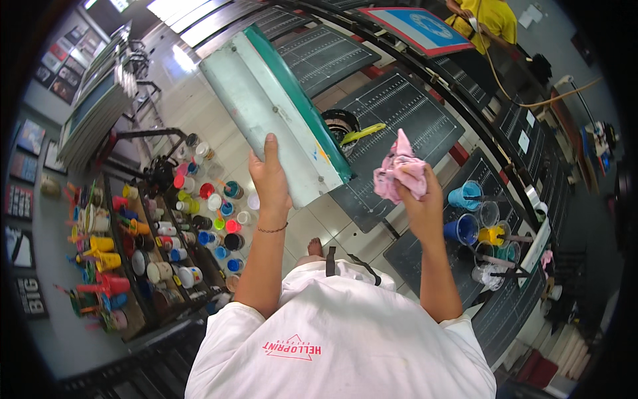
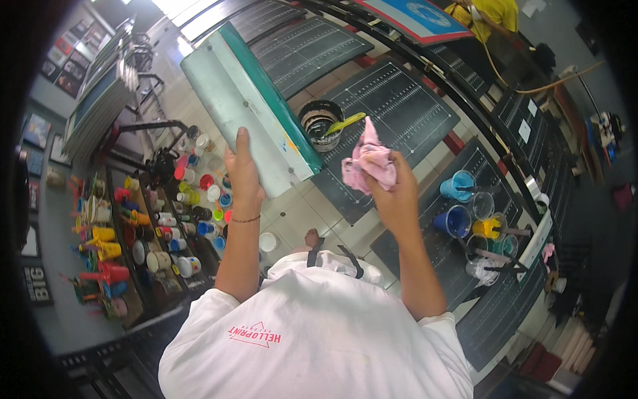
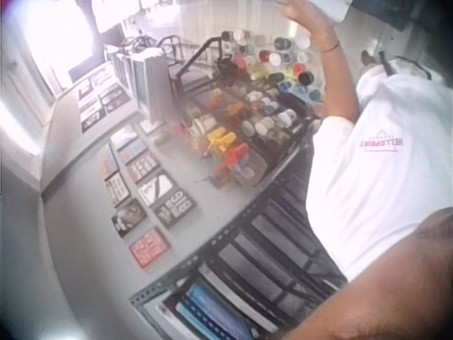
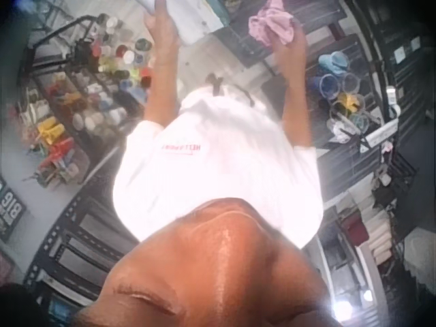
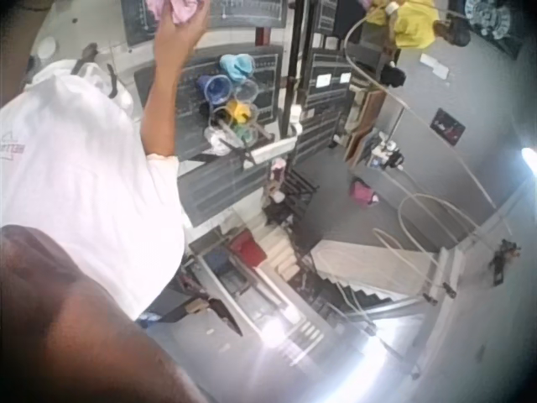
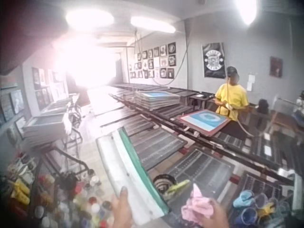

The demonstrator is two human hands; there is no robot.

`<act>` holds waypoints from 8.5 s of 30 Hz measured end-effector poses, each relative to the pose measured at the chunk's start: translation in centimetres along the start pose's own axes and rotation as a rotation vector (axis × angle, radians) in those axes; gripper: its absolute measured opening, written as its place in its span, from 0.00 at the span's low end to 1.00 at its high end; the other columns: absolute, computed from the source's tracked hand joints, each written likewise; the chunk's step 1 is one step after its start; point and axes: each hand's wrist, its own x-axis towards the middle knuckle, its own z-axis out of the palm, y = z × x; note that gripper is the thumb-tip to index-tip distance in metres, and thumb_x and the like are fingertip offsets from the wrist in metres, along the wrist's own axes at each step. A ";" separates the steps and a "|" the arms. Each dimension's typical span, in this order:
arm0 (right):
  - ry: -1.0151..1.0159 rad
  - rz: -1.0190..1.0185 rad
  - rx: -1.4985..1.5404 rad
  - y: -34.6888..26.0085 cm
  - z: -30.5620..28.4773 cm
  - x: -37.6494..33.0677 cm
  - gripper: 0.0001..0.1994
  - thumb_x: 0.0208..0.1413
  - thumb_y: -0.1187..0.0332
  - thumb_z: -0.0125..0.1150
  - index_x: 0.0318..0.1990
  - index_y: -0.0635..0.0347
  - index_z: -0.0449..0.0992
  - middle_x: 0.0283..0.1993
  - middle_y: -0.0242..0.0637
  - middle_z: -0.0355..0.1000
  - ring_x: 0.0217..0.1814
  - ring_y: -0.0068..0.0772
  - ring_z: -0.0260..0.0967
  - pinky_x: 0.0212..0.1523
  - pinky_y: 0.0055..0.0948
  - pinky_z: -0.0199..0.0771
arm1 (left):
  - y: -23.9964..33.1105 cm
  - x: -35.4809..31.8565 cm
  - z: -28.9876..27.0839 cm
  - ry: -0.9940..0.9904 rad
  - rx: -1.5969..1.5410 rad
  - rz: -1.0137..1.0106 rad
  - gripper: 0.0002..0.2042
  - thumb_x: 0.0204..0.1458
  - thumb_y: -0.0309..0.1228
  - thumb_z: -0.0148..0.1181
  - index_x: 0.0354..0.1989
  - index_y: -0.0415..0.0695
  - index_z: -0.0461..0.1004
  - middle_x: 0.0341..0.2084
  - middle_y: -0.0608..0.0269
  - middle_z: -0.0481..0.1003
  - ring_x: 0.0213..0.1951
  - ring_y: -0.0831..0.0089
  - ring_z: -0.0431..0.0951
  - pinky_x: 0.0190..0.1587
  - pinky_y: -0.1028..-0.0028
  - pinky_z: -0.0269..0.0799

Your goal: The person picks up squeegees from a printing station, applies ink to the blade using a spatula, and wipes the blade clean with a pink cloth.

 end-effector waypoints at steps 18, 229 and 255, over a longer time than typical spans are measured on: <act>-0.210 -0.026 0.082 4.2 -3.2 -5.8 0.12 0.56 0.75 0.60 0.46 0.71 0.75 0.43 0.37 0.74 0.39 0.22 0.71 0.40 0.23 0.73 | 0.2 -14.2 5.2 0.281 0.384 0.147 0.21 0.61 0.38 0.55 0.53 0.32 0.66 0.45 0.53 0.74 0.44 0.72 0.73 0.49 0.73 0.69; -0.382 -0.824 -0.086 -6.1 5.3 -3.3 0.21 0.37 0.83 0.63 0.44 0.58 0.76 0.43 0.41 0.71 0.46 0.43 0.72 0.43 0.33 0.74 | 2.5 -15.4 0.0 0.304 -0.482 -0.423 0.19 0.64 0.47 0.40 0.41 0.44 0.70 0.22 0.60 0.74 0.16 0.67 0.73 0.15 0.71 0.67; -0.521 -0.825 -0.162 -4.7 4.5 -4.1 0.21 0.36 0.84 0.57 0.44 0.61 0.77 0.42 0.48 0.70 0.43 0.48 0.72 0.42 0.35 0.74 | -1.5 -14.0 -5.4 0.228 -0.444 -0.372 0.26 0.67 0.46 0.32 0.64 0.39 0.56 0.58 0.48 0.67 0.57 0.54 0.70 0.60 0.57 0.67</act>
